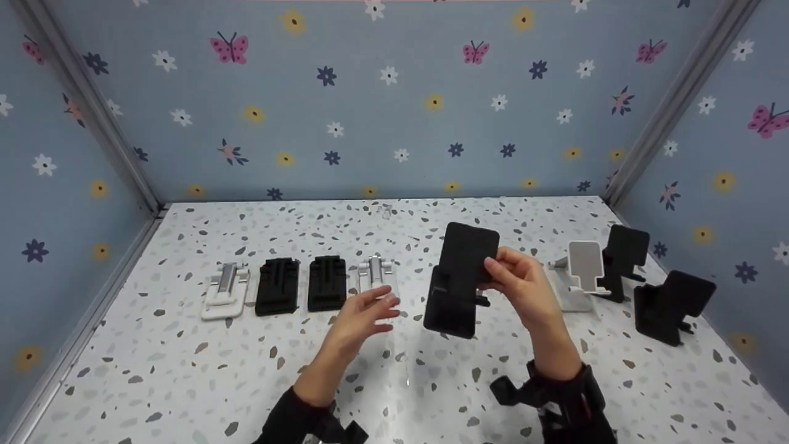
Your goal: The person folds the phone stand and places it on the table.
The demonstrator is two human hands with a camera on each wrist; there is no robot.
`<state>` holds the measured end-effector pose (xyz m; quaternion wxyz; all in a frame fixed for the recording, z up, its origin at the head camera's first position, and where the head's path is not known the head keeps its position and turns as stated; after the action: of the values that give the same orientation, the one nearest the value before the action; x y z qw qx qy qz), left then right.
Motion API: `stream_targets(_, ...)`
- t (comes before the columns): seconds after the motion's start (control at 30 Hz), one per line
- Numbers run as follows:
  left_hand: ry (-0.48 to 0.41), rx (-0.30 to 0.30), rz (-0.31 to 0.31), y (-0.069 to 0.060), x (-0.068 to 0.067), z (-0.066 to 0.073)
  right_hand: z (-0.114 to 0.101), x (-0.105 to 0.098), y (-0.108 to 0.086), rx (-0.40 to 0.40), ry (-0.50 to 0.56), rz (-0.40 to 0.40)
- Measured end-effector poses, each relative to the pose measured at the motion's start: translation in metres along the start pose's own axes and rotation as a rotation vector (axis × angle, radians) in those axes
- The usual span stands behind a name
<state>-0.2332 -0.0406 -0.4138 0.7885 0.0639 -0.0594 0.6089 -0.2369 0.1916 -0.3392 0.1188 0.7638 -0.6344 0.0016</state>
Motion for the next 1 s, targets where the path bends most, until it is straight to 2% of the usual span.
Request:
stream_targets(0.13, -0.075, -0.002, -0.083, 0.0, 0.018, 0.001, 0.001, 0.01, 0.003, 0.017, 0.003, 0.004)
stream_targets(0.33, -0.173, 0.004, -0.107, -0.002, 0.03, 0.001, 0.004, 0.02, 0.004, 0.023, 0.012, -0.016)
stream_targets(0.53, -0.173, 0.032, -0.092, -0.005, 0.033, 0.001, 0.008, 0.024, 0.004, 0.012, 0.011, -0.011)
stream_targets(0.83, -0.155, 0.043, -0.053, -0.006, 0.033, 0.001, 0.007, 0.027, -0.003, 0.033, -0.093, -0.014)
stream_targets(1.0, -0.151, 0.043, -0.048, -0.008, 0.035, 0.002, 0.006, 0.028, -0.004, 0.011, -0.086, -0.004)
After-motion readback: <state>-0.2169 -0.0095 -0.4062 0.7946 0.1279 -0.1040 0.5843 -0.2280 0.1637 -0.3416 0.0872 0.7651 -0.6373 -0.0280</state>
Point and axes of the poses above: each hand's wrist, its own y-axis towards the middle knuckle, its own x-axis out of the palm, z = x × y, the point moved 3 cm from there along y, towards the middle knuckle, and after that the axes turned 5 degrees about x, right-handed, at the moved point
